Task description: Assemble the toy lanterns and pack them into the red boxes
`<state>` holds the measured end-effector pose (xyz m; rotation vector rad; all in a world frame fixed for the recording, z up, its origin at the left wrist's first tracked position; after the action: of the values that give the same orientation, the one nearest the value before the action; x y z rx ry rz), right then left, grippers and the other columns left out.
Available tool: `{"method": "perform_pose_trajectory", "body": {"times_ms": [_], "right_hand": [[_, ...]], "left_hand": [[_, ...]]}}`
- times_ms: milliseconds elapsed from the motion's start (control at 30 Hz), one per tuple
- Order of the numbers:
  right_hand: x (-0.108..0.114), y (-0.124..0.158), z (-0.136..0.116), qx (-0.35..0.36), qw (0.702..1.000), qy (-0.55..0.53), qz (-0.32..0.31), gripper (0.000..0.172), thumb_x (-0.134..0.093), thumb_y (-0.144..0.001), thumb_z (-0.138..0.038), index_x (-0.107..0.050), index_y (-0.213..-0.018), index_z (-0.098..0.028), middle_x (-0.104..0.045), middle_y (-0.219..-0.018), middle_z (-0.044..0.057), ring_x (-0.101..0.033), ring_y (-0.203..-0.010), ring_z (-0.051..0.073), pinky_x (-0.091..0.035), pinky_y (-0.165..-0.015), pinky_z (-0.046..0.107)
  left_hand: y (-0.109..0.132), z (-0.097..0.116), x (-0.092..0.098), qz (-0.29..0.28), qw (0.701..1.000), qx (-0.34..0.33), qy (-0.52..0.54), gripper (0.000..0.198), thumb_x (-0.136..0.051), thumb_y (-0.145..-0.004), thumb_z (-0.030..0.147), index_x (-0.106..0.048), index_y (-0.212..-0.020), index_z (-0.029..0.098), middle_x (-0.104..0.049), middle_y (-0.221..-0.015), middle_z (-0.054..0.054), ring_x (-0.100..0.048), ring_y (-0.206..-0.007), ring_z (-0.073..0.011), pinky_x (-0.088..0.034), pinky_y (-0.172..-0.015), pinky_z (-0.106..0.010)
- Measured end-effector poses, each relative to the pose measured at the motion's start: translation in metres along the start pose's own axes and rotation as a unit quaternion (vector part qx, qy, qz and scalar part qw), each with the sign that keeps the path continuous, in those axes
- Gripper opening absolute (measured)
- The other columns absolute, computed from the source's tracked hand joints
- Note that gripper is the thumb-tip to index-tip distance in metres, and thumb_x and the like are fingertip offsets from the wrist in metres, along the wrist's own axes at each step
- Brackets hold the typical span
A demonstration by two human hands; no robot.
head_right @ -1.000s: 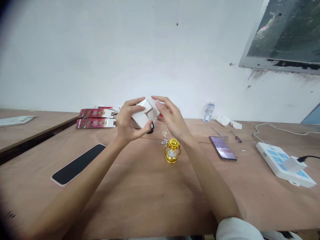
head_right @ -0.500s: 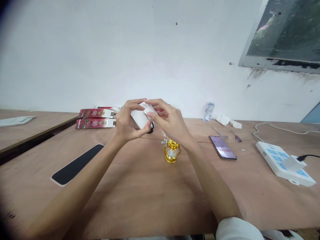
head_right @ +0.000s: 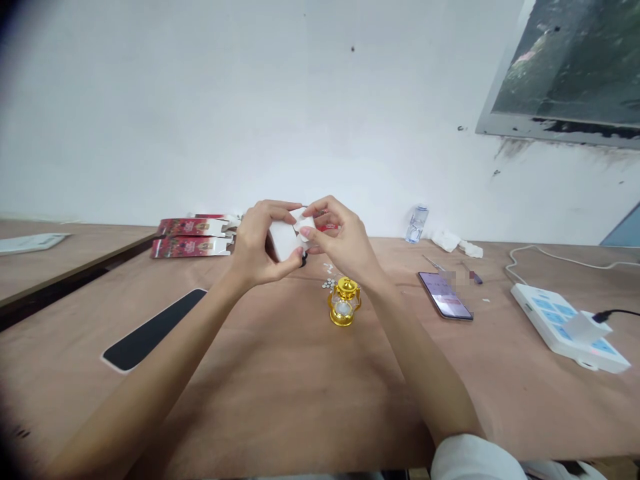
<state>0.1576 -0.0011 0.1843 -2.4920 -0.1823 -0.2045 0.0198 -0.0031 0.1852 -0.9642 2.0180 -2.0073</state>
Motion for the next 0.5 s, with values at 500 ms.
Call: {"method": "perform_pose_trajectory", "body": {"times_ms": [500], "right_hand": [[0.0054, -0.0046, 0.01, -0.02, 1.0, 0.002, -0.012, 0.05, -0.078, -0.061, -0.036, -0.058, -0.106, -0.025, -0.054, -0.078, -0.004, -0.06, -0.067, 0.013, -0.059, -0.06, 0.031]], "left_hand": [[0.0008, -0.0027, -0.0071, -0.069, 0.994, -0.076, 0.03, 0.053, -0.067, -0.077, 0.036, -0.039, -0.12, 0.022, -0.061, -0.113, -0.011, -0.059, -0.103, -0.0248, -0.049, -0.085, -0.041]]}}
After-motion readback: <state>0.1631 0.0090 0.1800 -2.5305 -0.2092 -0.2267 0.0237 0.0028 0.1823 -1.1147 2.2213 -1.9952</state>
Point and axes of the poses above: each hand's wrist, its own y-axis away from the middle knuckle, its own x-axis out of the back of the hand, z = x × y, the point moved 5 cm from there along -y, towards the middle knuckle
